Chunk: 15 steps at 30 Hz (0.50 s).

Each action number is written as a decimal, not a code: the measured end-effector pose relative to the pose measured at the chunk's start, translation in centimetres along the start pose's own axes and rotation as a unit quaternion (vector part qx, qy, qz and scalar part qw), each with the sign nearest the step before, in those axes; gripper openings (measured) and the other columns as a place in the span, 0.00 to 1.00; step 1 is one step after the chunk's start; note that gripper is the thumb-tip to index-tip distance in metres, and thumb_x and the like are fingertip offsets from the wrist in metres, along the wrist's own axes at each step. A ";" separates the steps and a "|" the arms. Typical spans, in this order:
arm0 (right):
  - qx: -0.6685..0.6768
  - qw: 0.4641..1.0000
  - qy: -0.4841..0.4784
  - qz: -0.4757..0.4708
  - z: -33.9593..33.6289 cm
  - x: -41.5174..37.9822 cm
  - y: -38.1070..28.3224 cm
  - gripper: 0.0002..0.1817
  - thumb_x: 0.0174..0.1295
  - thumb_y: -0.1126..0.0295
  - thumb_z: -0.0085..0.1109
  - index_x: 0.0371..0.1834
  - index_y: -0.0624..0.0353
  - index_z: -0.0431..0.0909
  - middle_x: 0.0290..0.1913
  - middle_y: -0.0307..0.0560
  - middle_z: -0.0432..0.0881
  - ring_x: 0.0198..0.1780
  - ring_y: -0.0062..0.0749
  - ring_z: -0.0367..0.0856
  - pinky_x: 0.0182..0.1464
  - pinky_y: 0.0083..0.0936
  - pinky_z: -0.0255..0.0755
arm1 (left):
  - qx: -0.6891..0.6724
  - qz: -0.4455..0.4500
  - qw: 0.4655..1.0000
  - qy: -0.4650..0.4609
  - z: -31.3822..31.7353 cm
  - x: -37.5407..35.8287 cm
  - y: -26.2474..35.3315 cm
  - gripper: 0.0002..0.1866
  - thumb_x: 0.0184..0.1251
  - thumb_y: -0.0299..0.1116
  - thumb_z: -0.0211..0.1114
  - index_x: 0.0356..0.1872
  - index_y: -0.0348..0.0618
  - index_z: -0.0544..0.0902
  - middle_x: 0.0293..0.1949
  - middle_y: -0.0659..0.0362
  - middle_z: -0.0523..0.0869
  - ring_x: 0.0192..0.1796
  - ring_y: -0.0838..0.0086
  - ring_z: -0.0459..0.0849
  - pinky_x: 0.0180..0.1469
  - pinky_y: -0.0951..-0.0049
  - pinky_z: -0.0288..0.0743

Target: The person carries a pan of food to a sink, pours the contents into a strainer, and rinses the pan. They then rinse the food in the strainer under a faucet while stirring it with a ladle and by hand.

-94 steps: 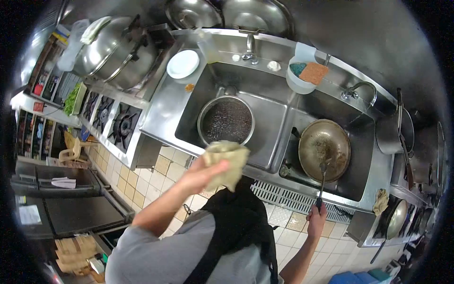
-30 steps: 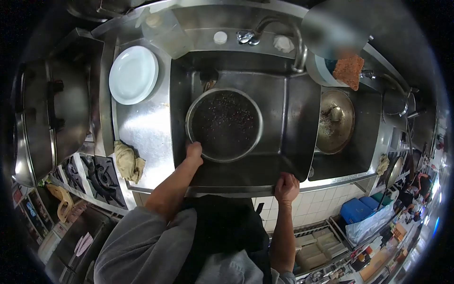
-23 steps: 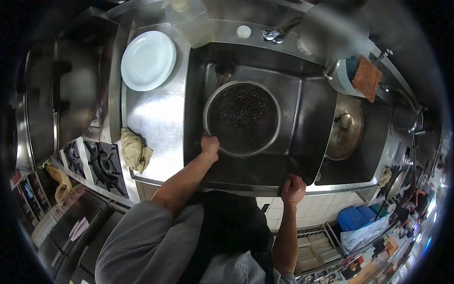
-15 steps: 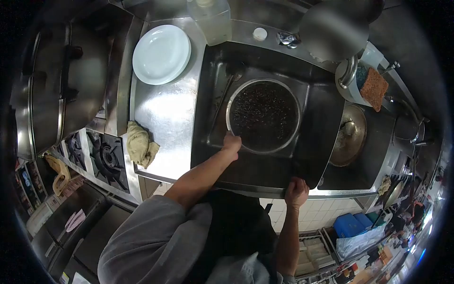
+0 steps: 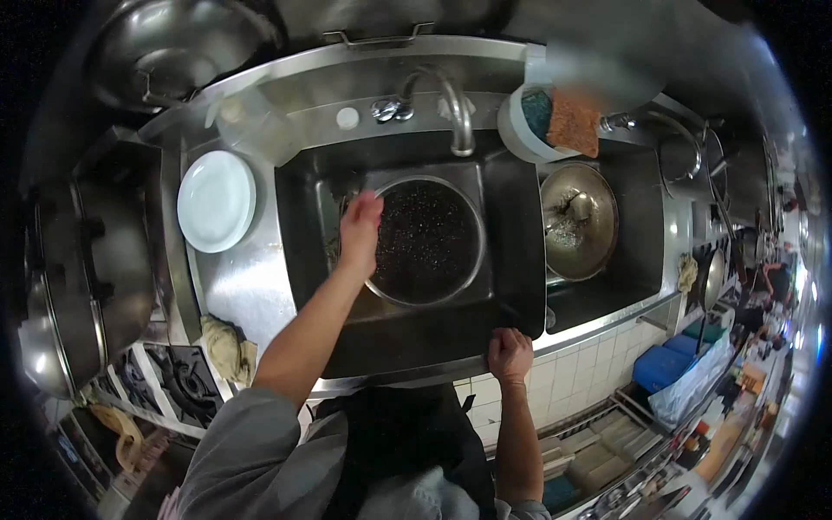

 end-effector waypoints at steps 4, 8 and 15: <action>0.011 1.000 0.008 0.015 -0.6 0.0 -0.6 0.03 0.54 0.70 0.58 0.30 0.52 0.81 0.32 0.45 0.83 0.38 0.47 0.82 0.44 0.40 0.74 | -0.028 0.231 0.969 0.086 6.5 1.7 10.3 0.18 0.74 0.41 0.61 0.55 0.38 0.76 0.45 0.60 0.79 0.45 0.77 0.76 0.47 0.75 0.70; 0.023 0.999 0.014 0.025 -0.5 0.0 -0.5 0.03 0.53 0.71 0.58 0.29 0.52 0.81 0.31 0.45 0.83 0.37 0.48 0.81 0.44 0.40 0.74 | 0.316 0.423 0.846 0.071 6.7 6.1 15.4 0.24 0.71 0.44 0.60 0.59 0.35 0.74 0.51 0.43 0.83 0.53 0.54 0.81 0.57 0.61 0.72; 0.034 0.999 0.040 0.010 -0.9 -0.1 -0.4 0.04 0.50 0.70 0.62 0.29 0.53 0.81 0.30 0.43 0.83 0.34 0.43 0.82 0.42 0.37 0.74 | 0.326 0.168 0.929 -0.042 7.6 9.8 12.4 0.34 0.73 0.59 0.51 0.61 0.35 0.70 0.40 0.45 0.87 0.41 0.63 0.88 0.49 0.64 0.77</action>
Point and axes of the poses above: each hand's wrist, its own x-axis towards the middle knuckle, its own z-axis out of the palm, y = z × x, the point moved 2 cm from there along x, towards the middle knuckle
